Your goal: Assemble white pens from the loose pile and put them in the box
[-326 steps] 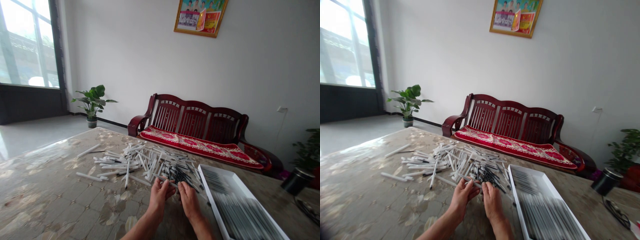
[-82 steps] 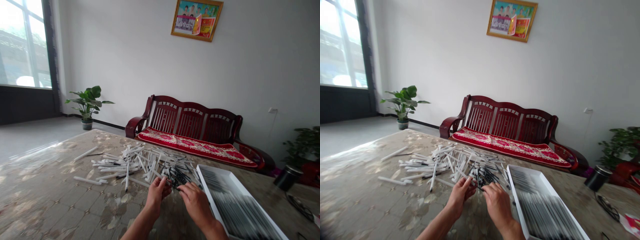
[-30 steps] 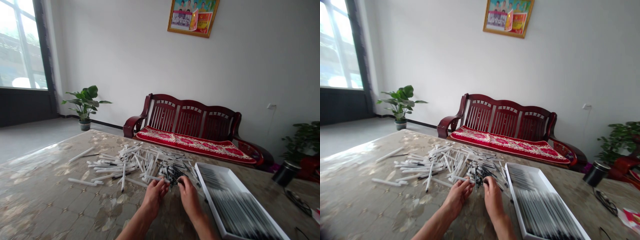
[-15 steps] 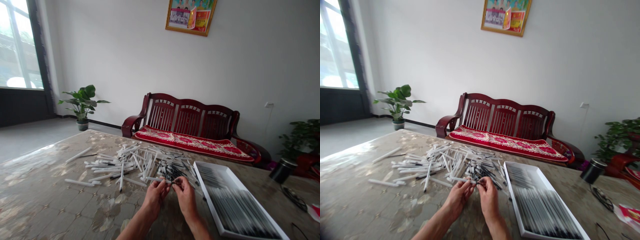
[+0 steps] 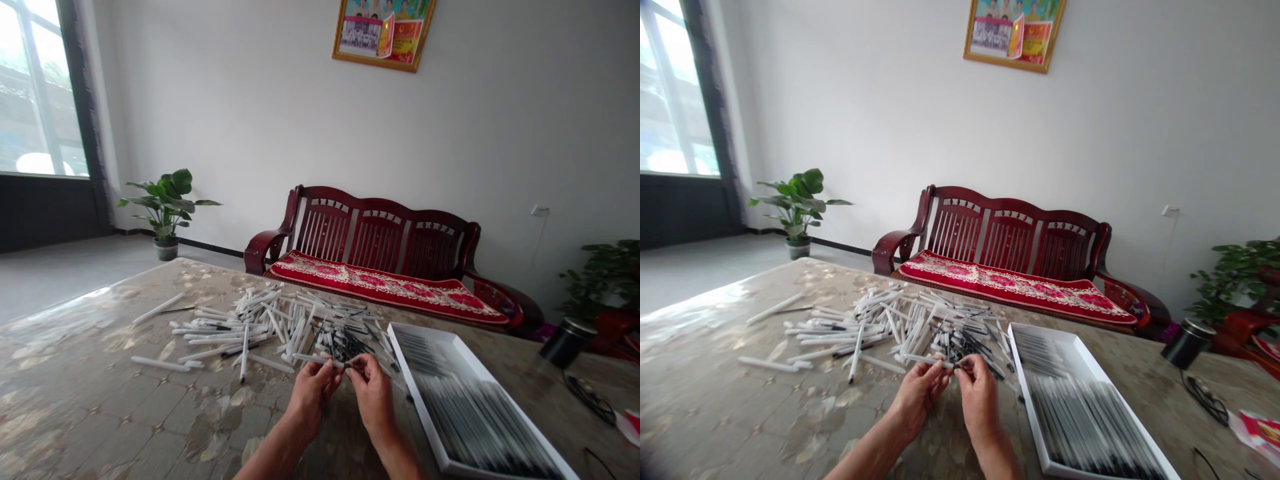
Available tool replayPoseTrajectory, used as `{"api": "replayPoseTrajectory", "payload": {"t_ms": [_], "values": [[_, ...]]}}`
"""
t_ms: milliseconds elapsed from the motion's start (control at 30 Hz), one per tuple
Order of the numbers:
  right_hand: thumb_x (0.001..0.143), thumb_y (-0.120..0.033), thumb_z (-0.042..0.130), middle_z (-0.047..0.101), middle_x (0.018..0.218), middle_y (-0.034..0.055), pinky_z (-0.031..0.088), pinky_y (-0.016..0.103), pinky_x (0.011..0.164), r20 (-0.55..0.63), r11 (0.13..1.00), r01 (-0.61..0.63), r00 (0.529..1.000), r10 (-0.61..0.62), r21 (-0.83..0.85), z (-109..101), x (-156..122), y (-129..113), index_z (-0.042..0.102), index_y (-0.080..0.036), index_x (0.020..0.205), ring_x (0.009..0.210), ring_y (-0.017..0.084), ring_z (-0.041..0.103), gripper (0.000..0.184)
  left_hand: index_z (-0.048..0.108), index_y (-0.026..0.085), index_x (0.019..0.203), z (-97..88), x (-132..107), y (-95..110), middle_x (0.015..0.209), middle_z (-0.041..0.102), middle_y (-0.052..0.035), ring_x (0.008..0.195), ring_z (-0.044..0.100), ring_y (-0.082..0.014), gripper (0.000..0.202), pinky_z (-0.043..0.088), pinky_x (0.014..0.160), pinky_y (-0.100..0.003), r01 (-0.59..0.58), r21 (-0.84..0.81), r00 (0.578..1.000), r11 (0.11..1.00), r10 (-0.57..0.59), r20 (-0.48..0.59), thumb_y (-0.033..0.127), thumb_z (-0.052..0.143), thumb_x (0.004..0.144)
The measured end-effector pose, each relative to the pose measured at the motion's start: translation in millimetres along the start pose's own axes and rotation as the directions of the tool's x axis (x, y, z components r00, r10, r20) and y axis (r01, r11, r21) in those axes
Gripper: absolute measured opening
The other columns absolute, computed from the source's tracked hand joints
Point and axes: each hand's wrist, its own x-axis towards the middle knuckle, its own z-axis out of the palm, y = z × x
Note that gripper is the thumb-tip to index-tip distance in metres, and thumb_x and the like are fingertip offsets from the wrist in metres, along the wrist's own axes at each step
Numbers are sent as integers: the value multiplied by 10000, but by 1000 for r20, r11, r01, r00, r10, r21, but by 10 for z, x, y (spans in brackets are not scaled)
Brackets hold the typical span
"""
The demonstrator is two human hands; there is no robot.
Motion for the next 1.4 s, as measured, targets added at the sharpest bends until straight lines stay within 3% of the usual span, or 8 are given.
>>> {"api": "replayPoseTrajectory", "payload": {"t_ms": [300, 500, 600, 800, 933, 1100, 1300, 1400], "values": [[867, -222, 525, 713, 804, 18, 515, 249, 684, 62, 906, 278, 960, -273, -318, -79, 2, 29, 617, -241, 873, 740, 172, 684, 94, 665, 156, 759, -68, 58, -65, 676, 713, -6, 622, 675, -126, 328, 548, 615, -221, -61, 57, 997, 997, 57, 60, 212, 888, 524], [895, -199, 465, 722, 884, 39, 526, 266, 739, 117, 855, 373, 928, -355, -361, -105, -6, -29, 627, -239, 990, 820, 179, 691, 192, 658, 154, 767, -73, 21, -55, 683, 706, -14, 633, 673, -144, 415, 506, 562, -219, -117, 148, 991, 982, 106, 83, 351, 892, 485], [915, -224, 431, 725, 922, 42, 527, 268, 751, 140, 897, 325, 945, -296, -301, -105, -12, -75, 622, -237, 1043, 845, 178, 691, 231, 650, 156, 774, -60, -19, -72, 685, 699, -7, 623, 665, -137, 429, 470, 523, -198, -141, 178, 987, 974, 124, 104, 371, 886, 488], [948, -357, 382, 711, 805, 17, 497, 241, 575, 190, 997, 23, 982, -8, -77, -115, -14, -148, 579, -214, 1103, 660, 166, 665, 288, 644, 150, 780, -44, -31, -107, 655, 687, -6, 603, 654, -132, 439, 462, 523, -198, -125, 156, 990, 980, 113, 85, 372, 886, 489], [909, -423, 482, 693, 803, 22, 477, 251, 667, 195, 983, 93, 979, -61, -157, -149, -14, -189, 602, -223, 962, 736, 179, 652, 239, 652, 149, 790, -38, -38, -88, 683, 696, -13, 630, 665, -139, 437, 463, 529, -198, -114, 142, 992, 983, 105, 70, 360, 889, 490], [950, -470, 368, 636, 630, 22, 375, 250, 555, 194, 931, 124, 979, -59, -342, -151, -8, -169, 560, -234, 699, 581, 168, 584, 395, 651, 153, 769, -33, -47, -87, 669, 691, -5, 621, 658, -138, 413, 466, 529, -201, -126, 163, 990, 978, 114, 85, 363, 883, 500], [937, -467, 404, 673, 760, 11, 409, 244, 621, 200, 965, 106, 978, -57, -241, -186, -9, -197, 600, -237, 848, 694, 170, 613, 315, 651, 151, 760, -42, -31, -81, 659, 684, -5, 621, 653, -133, 395, 480, 548, -206, -141, 177, 989, 974, 129, 73, 362, 878, 515], [929, -472, 409, 640, 668, 4, 385, 248, 584, 165, 959, 98, 985, -55, -265, -181, -7, -184, 572, -238, 736, 620, 166, 578, 344, 647, 154, 759, -40, -31, -90, 659, 685, -2, 618, 653, -136, 400, 481, 544, -210, -122, 191, 990, 974, 107, 90, 362, 879, 508]]}}
